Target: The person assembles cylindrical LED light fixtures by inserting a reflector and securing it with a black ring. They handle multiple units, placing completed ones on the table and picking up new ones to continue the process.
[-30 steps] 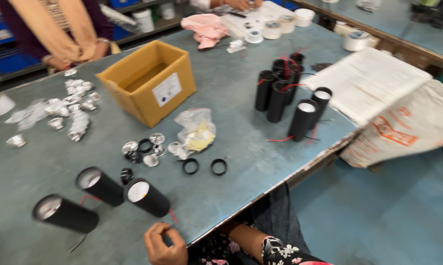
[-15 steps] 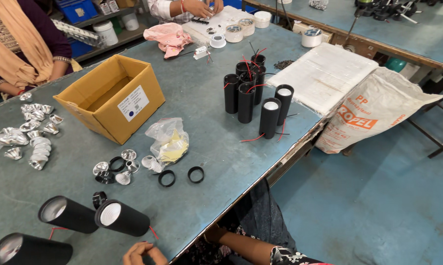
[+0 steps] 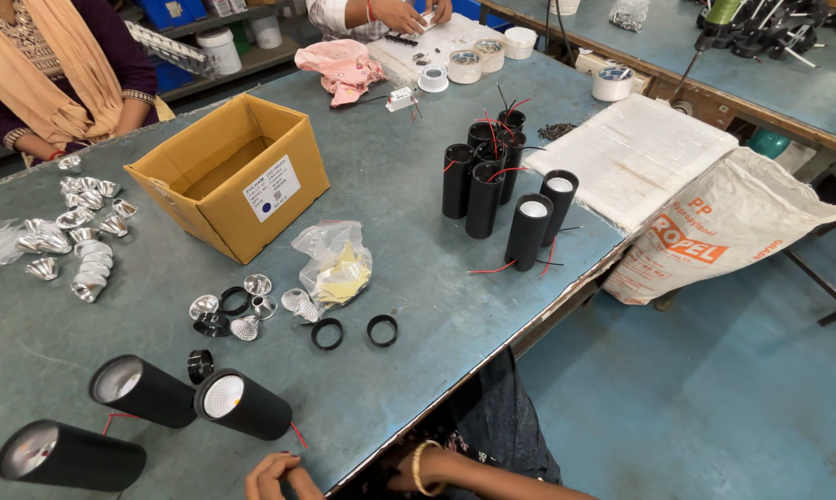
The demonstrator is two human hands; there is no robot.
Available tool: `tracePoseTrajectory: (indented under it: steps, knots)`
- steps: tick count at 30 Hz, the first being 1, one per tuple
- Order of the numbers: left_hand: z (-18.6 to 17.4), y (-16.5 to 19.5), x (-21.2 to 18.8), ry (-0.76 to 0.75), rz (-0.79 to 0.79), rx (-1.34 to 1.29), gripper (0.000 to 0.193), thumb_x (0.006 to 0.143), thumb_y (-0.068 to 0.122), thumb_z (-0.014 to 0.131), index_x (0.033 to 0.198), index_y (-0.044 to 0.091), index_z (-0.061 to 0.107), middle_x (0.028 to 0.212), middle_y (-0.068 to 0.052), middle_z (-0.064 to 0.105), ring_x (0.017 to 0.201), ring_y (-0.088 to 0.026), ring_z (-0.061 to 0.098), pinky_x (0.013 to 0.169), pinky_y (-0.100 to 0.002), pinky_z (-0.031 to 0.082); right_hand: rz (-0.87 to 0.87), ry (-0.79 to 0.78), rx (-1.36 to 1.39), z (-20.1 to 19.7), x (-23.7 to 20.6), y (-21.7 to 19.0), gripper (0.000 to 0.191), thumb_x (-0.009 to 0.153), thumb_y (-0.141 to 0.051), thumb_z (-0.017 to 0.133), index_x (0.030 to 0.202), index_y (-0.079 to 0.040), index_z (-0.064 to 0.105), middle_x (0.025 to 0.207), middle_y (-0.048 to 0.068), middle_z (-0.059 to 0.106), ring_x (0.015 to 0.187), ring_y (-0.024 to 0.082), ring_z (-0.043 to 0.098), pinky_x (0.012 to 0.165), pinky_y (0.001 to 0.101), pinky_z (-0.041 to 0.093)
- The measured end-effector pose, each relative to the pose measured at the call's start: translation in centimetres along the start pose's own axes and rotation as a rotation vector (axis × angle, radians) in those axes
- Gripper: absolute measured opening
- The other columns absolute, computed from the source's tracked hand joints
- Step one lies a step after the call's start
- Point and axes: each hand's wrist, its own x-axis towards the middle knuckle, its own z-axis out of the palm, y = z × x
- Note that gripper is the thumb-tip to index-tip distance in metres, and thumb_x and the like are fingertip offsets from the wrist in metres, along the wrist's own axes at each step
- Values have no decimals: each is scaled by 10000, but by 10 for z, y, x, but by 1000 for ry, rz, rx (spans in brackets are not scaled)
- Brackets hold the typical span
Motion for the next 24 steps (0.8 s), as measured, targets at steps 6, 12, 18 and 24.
tracePoseTrajectory:
  steps: [6, 12, 18, 24]
  knots:
    - [2, -21, -4, -9, 18, -104, 178, 831, -132, 515, 819, 22, 602, 887, -153, 620, 746, -209, 633, 679, -333, 547, -662, 132, 354, 22, -22, 41, 432, 926, -89, 638, 1339, 35, 622, 1168, 185, 710, 1046, 288, 704, 907, 382, 556]
    - [11, -28, 6, -89, -101, -297, 136, 800, -57, 537, 837, 26, 639, 794, -119, 633, 631, -179, 611, 592, -309, 523, -506, 437, 944, 15, -61, 46, 203, 1011, -138, 633, 1026, 44, 721, 950, 121, 724, 816, 228, 702, 753, 308, 577]
    - [19, -45, 21, -333, -44, -285, 172, 681, 34, 687, 850, 58, 703, 736, -99, 673, 586, -186, 644, 571, -329, 529, -309, 1530, 388, -17, -39, 69, 170, 918, -102, 681, 791, 6, 655, 695, 109, 607, 570, 241, 561, 547, 358, 453]
    - [28, -72, 22, -753, 166, -324, 312, 562, 125, 836, 864, 91, 767, 677, -80, 714, 541, -193, 677, 549, -349, 534, -167, 1754, 76, -23, 3, 87, 269, 814, -74, 709, 635, -50, 509, 577, 92, 451, 489, 268, 462, 481, 382, 351]
